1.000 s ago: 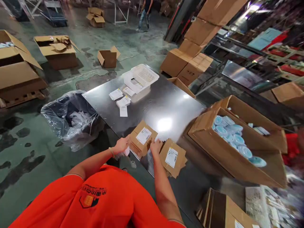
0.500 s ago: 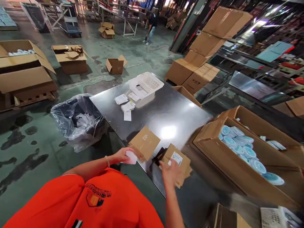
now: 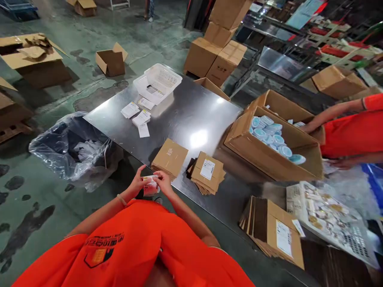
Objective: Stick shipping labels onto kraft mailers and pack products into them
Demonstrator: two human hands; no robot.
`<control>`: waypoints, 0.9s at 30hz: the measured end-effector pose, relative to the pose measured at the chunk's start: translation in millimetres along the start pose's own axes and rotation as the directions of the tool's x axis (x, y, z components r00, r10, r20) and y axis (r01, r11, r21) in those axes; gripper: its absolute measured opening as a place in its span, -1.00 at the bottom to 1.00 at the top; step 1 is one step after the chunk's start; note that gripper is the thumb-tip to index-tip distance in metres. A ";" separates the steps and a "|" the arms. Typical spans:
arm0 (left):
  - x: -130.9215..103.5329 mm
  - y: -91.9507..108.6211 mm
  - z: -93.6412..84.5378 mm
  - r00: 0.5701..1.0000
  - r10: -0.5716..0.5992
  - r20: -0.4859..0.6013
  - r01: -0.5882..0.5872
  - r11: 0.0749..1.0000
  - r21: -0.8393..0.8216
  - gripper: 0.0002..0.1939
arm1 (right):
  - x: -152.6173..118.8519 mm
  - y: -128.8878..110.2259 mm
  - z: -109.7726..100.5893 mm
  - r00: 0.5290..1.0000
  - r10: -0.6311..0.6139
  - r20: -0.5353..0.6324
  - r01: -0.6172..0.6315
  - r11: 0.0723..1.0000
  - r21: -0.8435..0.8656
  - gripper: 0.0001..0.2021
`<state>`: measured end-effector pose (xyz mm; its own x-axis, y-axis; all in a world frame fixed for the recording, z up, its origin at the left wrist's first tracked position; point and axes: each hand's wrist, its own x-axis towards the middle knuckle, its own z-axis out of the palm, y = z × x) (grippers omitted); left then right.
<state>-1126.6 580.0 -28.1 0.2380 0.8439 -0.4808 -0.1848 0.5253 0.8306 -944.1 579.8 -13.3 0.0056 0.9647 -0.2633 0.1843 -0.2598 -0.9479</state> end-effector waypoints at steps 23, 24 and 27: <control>29.5 12.1 37.1 0.957 -0.259 0.135 0.235 0.957 0.169 -0.32 | 122.4 -38.1 -115.2 0.877 -0.142 -0.460 -0.088 0.892 -0.443 -0.90; 32.0 10.6 37.8 0.957 -0.260 0.128 0.238 0.958 0.162 -0.32 | 137.2 -38.6 -119.3 0.883 -0.121 -0.454 -0.112 0.884 -0.453 -0.89; 39.7 3.8 33.7 0.957 -0.270 0.103 0.249 0.952 0.180 -0.32 | 159.2 -34.9 -119.5 0.898 -0.051 -0.437 -0.197 0.842 -0.502 -0.86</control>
<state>-1085.7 611.8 -34.6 0.3758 0.6548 -0.6557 0.0555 0.6904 0.7213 -832.2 747.6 -0.7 0.4250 0.8985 -0.1099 0.6479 -0.3868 -0.6563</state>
